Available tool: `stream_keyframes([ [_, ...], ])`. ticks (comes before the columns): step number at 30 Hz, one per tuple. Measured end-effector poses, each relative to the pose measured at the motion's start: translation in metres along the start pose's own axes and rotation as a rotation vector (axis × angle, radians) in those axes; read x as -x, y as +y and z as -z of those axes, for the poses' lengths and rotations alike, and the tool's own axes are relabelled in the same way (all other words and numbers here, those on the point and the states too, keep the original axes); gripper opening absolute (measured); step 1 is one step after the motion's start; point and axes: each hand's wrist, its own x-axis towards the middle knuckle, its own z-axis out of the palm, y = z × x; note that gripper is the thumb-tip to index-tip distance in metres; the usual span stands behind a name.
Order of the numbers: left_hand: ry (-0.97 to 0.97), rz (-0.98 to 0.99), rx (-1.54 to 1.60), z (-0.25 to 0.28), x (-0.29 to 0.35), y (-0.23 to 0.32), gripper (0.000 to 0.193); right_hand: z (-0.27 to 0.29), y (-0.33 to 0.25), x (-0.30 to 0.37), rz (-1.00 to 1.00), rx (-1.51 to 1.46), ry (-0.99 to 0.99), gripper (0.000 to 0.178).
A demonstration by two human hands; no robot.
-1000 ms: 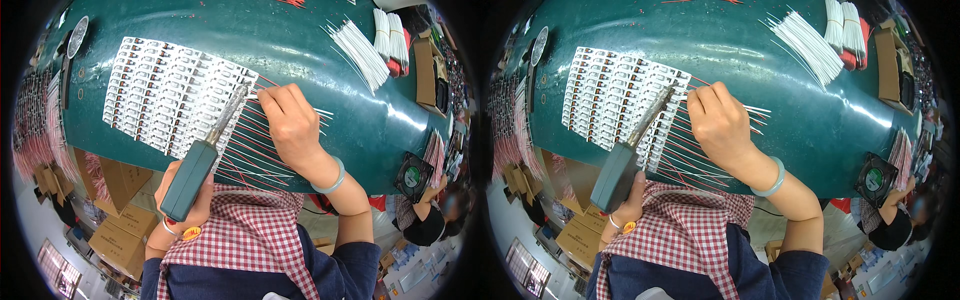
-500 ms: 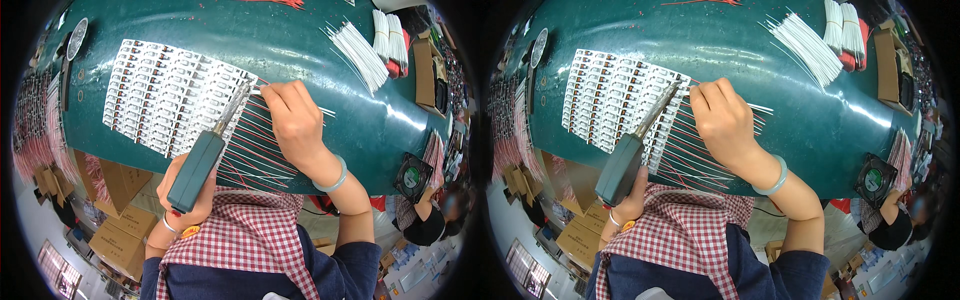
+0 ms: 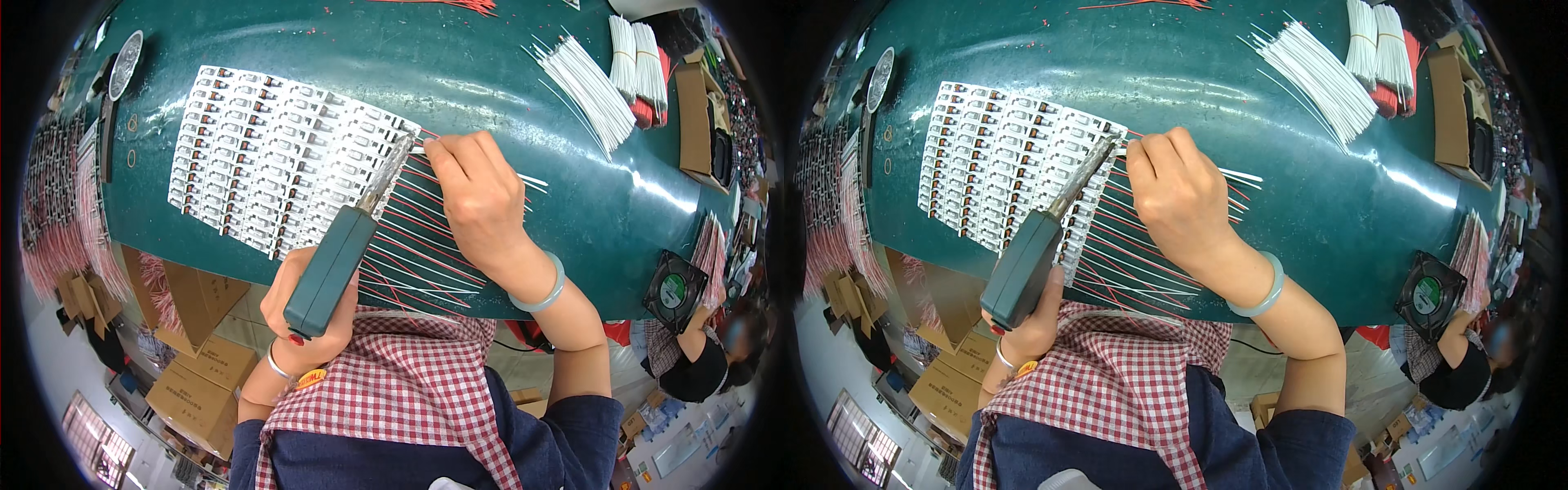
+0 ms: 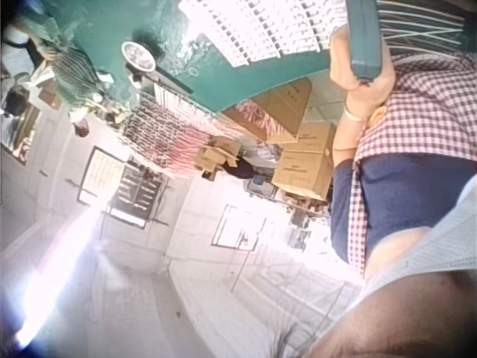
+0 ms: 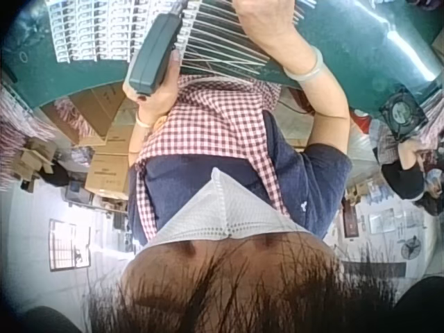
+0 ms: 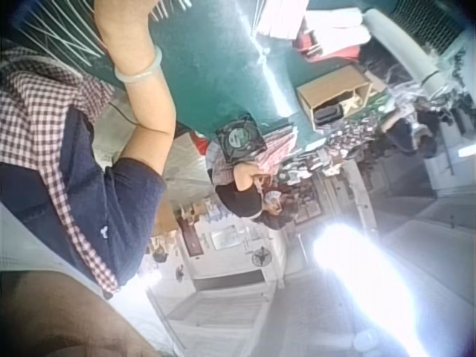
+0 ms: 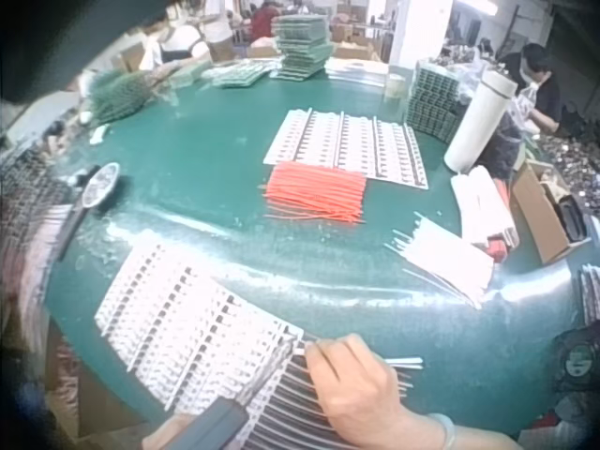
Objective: The person uses a soldering iron to attach red and white wires to a white plastic grid on a green workbench. They repeatedly pick up individual wires, place them into slots on the grid, and apply the soldering iron to secure them. The process is repeated for multiple wires throughout the clip.
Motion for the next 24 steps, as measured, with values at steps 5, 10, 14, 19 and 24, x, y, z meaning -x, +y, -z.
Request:
stream_keyframes([
  [5, 0.005, 0.001, 0.017, 0.000, 0.001, 0.000, 0.020, -0.001, -0.001, 0.000, -0.002, 0.005, -0.002, 0.028],
  [10, 0.002, 0.001, -0.008, 0.000, -0.003, 0.003, 0.020, -0.001, 0.000, 0.000, 0.003, 0.010, 0.012, 0.027],
  [14, 0.008, -0.001, -0.017, -0.002, -0.002, 0.004, 0.019, -0.001, -0.001, 0.000, -0.007, 0.010, -0.007, 0.027],
  [19, 0.045, 0.043, -0.046, 0.012, 0.004, -0.003, 0.025, -0.002, 0.001, 0.000, 0.002, 0.014, 0.015, 0.026],
  [24, 0.708, -0.088, -0.315, 0.116, -0.012, -0.014, 0.044, -0.001, -0.003, -0.003, -0.005, -0.002, -0.007, 0.025],
])
